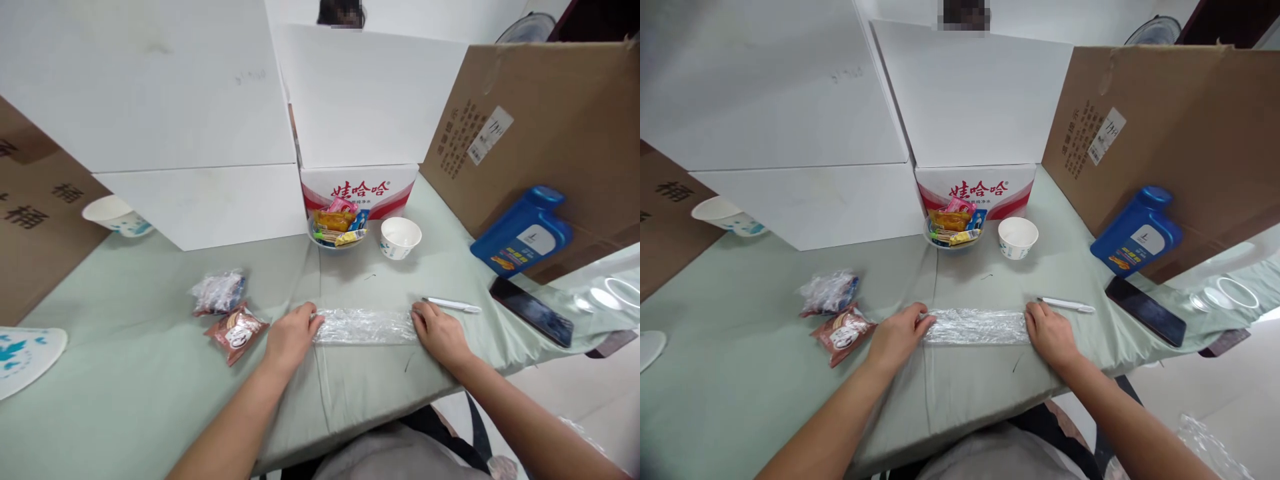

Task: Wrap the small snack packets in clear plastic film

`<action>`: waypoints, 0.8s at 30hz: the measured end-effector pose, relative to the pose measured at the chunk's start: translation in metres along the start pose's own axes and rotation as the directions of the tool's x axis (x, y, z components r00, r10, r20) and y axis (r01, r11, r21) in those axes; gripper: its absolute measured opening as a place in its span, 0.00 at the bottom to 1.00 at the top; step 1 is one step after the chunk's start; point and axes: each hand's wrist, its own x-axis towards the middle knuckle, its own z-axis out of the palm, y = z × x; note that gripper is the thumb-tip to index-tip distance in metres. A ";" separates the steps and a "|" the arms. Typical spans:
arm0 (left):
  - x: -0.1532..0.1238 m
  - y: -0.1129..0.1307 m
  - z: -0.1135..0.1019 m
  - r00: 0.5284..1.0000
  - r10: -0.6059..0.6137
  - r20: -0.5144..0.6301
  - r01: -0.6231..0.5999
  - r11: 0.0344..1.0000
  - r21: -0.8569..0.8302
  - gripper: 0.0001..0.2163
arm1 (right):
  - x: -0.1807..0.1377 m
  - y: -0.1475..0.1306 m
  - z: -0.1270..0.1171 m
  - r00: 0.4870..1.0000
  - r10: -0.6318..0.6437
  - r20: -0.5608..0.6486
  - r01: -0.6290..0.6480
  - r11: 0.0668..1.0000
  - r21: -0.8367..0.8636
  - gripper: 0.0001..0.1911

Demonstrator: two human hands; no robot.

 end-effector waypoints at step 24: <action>0.006 -0.001 0.012 0.976 -0.037 -0.213 -0.006 0.980 -0.197 0.15 | -0.009 0.013 -0.002 0.998 -0.045 -0.047 0.044 0.999 -0.019 0.13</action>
